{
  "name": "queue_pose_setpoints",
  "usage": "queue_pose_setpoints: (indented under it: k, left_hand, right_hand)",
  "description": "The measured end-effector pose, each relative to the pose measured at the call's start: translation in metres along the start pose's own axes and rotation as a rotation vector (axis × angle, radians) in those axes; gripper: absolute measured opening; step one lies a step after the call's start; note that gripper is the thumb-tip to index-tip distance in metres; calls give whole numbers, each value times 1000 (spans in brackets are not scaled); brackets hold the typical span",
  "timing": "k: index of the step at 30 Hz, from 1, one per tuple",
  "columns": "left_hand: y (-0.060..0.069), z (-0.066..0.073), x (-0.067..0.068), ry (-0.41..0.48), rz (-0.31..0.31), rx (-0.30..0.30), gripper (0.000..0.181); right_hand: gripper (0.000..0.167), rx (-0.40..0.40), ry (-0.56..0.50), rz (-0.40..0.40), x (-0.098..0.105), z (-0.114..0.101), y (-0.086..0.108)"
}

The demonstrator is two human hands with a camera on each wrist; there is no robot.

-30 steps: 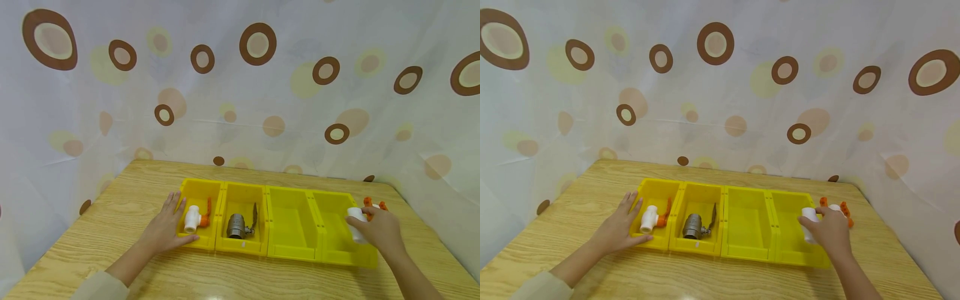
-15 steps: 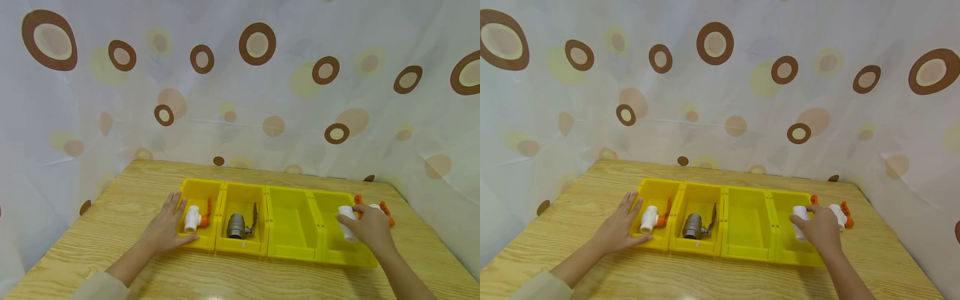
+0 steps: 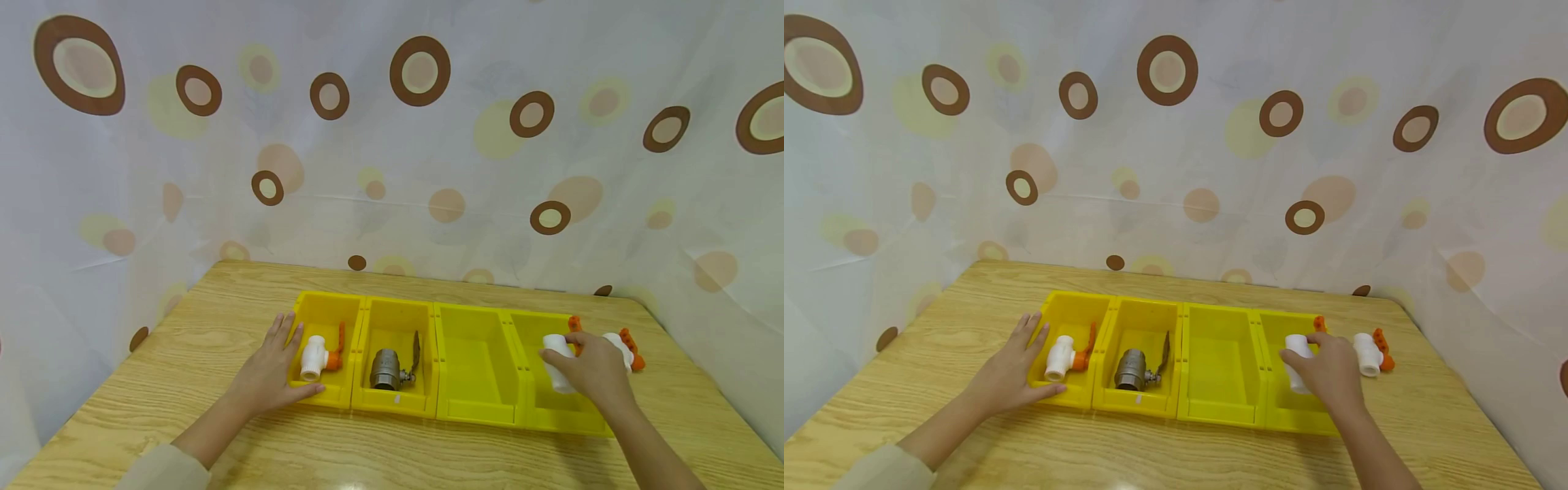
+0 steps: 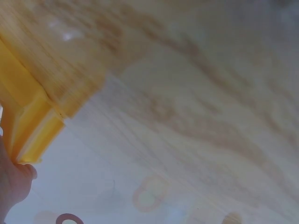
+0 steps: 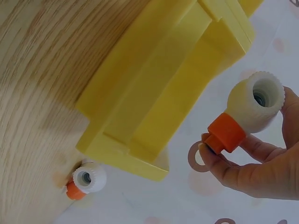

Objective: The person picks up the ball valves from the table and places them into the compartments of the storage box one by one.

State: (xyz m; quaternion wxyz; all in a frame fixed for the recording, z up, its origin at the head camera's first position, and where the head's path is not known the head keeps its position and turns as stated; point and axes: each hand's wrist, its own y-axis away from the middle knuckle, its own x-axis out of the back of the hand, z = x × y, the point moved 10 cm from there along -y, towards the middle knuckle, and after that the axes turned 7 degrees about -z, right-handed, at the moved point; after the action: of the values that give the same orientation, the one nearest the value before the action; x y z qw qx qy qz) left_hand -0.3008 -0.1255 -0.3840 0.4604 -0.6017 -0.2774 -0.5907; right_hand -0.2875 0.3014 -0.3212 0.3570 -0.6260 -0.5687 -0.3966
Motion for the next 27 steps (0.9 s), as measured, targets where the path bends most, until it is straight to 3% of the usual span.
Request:
queue_pose_setpoints:
  k: [27]
  left_hand:
    - [0, 1, 1, 2, -2, -3, 102]
  right_hand:
    - [63, 25, -81, -41, -17, -42, -1]
